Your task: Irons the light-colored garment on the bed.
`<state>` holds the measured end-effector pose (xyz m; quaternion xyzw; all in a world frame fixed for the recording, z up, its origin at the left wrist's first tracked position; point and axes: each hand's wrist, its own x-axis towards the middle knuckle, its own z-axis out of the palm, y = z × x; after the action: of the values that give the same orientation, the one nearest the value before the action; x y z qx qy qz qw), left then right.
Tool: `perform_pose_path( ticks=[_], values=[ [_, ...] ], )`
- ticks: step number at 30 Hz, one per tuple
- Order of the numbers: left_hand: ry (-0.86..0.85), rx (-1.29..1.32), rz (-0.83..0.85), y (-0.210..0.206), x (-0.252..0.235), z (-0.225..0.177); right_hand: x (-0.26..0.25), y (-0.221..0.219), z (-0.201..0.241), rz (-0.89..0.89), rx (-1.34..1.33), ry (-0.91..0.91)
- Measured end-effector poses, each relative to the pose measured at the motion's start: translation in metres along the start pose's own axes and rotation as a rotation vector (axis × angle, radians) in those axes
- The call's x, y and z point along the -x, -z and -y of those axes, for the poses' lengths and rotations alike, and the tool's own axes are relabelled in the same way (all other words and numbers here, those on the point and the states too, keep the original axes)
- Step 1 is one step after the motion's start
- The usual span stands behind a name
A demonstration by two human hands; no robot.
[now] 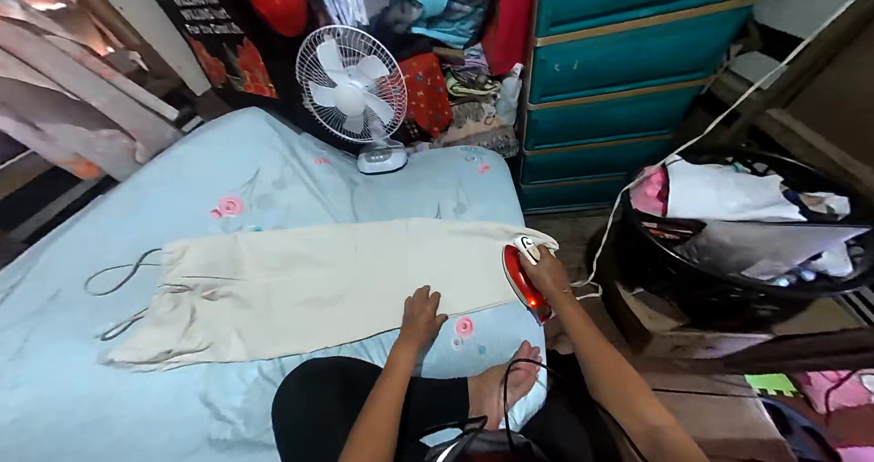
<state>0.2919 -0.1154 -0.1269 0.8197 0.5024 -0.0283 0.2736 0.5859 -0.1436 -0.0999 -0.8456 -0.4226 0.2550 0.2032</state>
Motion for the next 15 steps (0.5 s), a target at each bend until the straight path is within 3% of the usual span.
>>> perform_pose_path(
  ticks=[4,8,12,15],
  values=[
    [-0.102,-0.093,0.020,0.000,-0.013,-0.008,0.005,0.004,0.002,0.001,0.011,-0.017],
    [-0.199,-0.150,0.003,-0.009,-0.020,-0.015,0.005,0.004,-0.003,-0.126,-0.159,-0.184],
    [-0.265,-0.189,-0.032,-0.014,-0.026,-0.026,-0.021,0.006,-0.008,-0.187,-0.254,-0.310],
    [-0.275,-0.231,-0.035,-0.018,-0.033,-0.041,-0.047,0.010,-0.013,-0.143,-0.305,-0.289]
  ],
)
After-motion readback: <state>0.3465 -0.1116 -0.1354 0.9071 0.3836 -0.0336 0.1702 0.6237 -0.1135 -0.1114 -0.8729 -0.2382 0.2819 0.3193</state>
